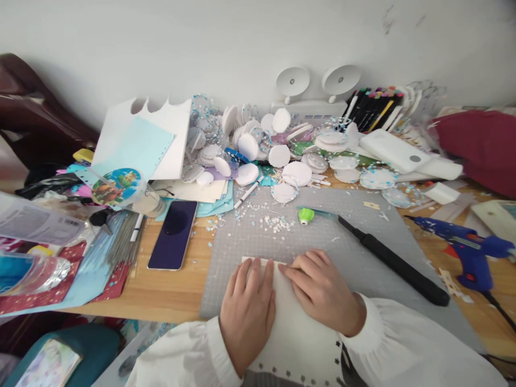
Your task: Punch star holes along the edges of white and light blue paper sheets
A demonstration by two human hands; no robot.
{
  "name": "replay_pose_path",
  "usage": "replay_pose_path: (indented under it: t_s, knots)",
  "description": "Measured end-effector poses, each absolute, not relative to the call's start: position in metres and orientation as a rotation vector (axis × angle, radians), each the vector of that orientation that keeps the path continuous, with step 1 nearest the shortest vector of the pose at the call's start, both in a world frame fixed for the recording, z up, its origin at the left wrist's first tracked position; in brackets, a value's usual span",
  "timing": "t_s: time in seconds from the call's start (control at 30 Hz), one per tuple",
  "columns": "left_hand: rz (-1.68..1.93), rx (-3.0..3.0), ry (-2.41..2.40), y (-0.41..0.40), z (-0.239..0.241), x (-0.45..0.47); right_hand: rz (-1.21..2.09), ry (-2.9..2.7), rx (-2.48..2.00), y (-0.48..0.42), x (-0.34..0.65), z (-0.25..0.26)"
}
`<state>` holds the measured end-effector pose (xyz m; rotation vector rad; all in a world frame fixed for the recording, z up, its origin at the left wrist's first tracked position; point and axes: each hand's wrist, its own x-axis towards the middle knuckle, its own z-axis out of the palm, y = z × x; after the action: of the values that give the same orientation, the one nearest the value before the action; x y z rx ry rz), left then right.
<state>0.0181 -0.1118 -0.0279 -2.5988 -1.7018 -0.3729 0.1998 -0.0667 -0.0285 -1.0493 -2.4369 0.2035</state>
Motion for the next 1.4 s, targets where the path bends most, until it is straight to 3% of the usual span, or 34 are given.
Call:
replay_pose_path:
  t_s: [0.63, 0.87, 1.2, 1.4]
  knots:
    - [-0.32, -2.59, -1.67, -0.091, -0.013, -0.006, 0.24, -2.404, -1.205, -0.049, 0.221, -0.025]
    - [-0.237, -2.794, -1.326, -0.086, -0.023, 0.005, 0.257, -2.384, -1.115, -0.05, 0.214, -0.034]
    - [-0.124, -2.816, -1.39, -0.085, -0.025, 0.016, 0.068, -2.432, -0.948, -0.058, 0.215, -0.034]
    - [-0.113, -2.779, -1.37, -0.086, -0.024, 0.019, 0.167, -2.416, -0.957, -0.059, 0.217, -0.035]
